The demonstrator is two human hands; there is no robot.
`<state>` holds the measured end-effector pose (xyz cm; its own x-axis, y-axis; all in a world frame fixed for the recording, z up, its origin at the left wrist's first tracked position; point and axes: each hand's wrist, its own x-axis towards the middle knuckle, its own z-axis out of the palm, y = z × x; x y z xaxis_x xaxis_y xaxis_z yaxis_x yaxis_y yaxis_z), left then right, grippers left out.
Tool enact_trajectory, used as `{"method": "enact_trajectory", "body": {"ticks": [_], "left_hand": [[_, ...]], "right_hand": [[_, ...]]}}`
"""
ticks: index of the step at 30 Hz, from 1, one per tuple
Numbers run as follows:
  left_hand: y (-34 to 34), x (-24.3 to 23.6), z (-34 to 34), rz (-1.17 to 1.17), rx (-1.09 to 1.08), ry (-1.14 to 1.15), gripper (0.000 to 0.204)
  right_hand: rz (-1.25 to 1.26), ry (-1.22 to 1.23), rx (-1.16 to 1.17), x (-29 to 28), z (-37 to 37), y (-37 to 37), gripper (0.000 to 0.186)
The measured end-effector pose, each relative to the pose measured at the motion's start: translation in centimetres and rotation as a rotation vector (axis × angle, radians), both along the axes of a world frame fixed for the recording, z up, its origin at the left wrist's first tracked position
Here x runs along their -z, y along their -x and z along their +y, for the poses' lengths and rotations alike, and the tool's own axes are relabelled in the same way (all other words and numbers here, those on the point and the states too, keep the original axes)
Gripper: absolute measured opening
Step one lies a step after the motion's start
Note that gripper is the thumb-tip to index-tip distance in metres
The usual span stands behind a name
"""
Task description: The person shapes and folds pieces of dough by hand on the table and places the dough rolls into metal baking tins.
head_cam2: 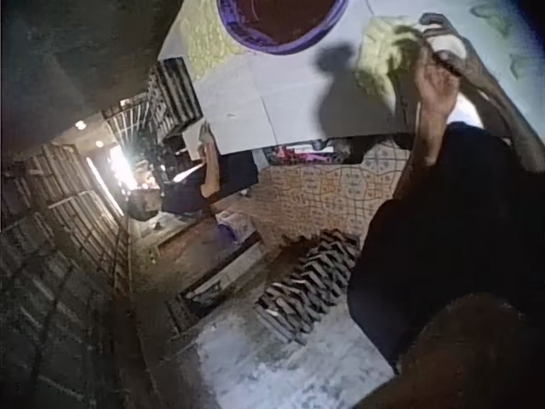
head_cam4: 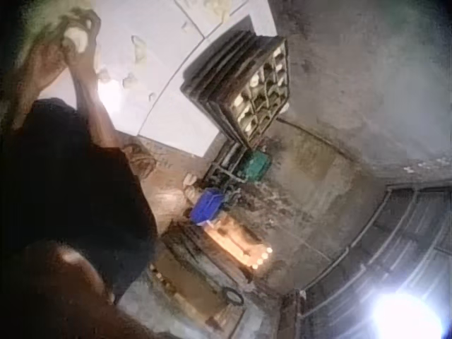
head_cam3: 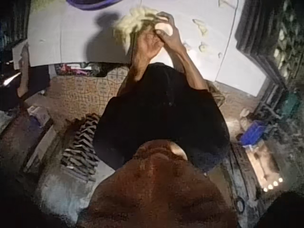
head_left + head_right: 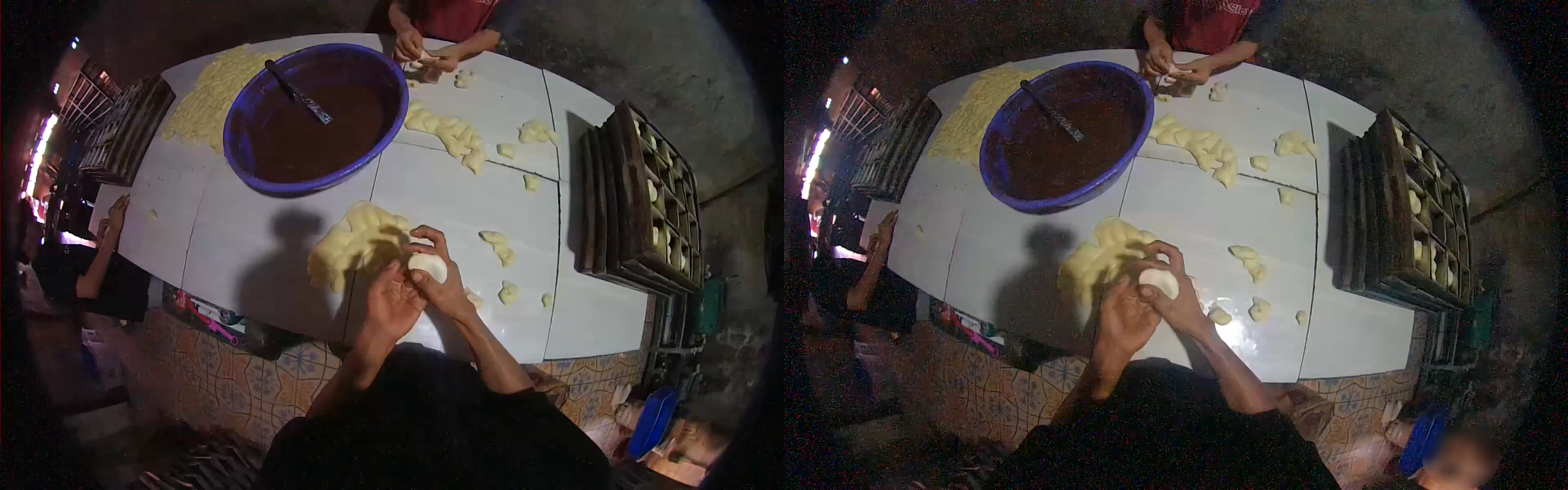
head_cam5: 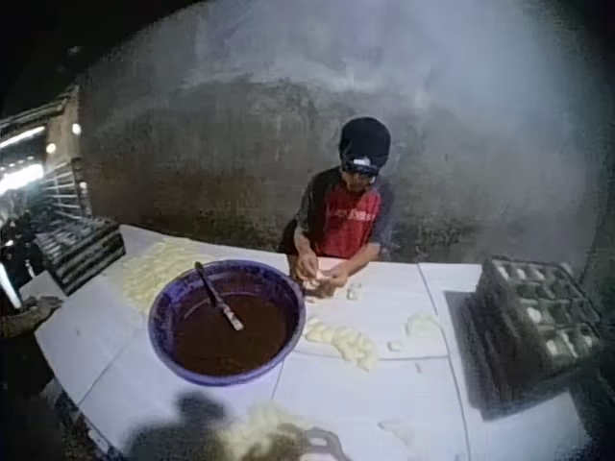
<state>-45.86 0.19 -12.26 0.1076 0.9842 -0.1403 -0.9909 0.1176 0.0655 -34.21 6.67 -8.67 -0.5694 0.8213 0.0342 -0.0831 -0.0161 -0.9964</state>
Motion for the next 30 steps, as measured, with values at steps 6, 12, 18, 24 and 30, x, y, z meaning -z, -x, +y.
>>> {"method": "enact_trajectory", "body": {"ticks": [6, 12, 18, 24, 30], "left_hand": [[8.8, -4.0, 11.4, 0.763, -0.102, -0.249, 0.082], [17.8, -0.9, 23.7, 2.315, 0.439, 0.268, 0.089], [17.8, -1.2, 22.0, 2.593, 0.23, 0.213, 0.093], [6.1, -4.5, 12.3, 0.814, 0.334, 0.125, 0.093], [1.5, -6.7, 4.4, 0.963, 0.078, 0.393, 0.049]], "right_hand": [[0.146, 0.149, -0.003, 2.7, 2.4, -1.8, 0.107], [0.394, 0.251, 0.214, 7.5, 3.2, -2.2, 0.092], [0.36, 0.375, 0.265, 7.3, 5.0, -0.9, 0.077], [0.648, 0.891, 0.076, 6.6, 5.5, -0.1, 0.043], [-0.294, -0.424, 0.437, 3.3, 0.6, 0.2, 0.035]]}}
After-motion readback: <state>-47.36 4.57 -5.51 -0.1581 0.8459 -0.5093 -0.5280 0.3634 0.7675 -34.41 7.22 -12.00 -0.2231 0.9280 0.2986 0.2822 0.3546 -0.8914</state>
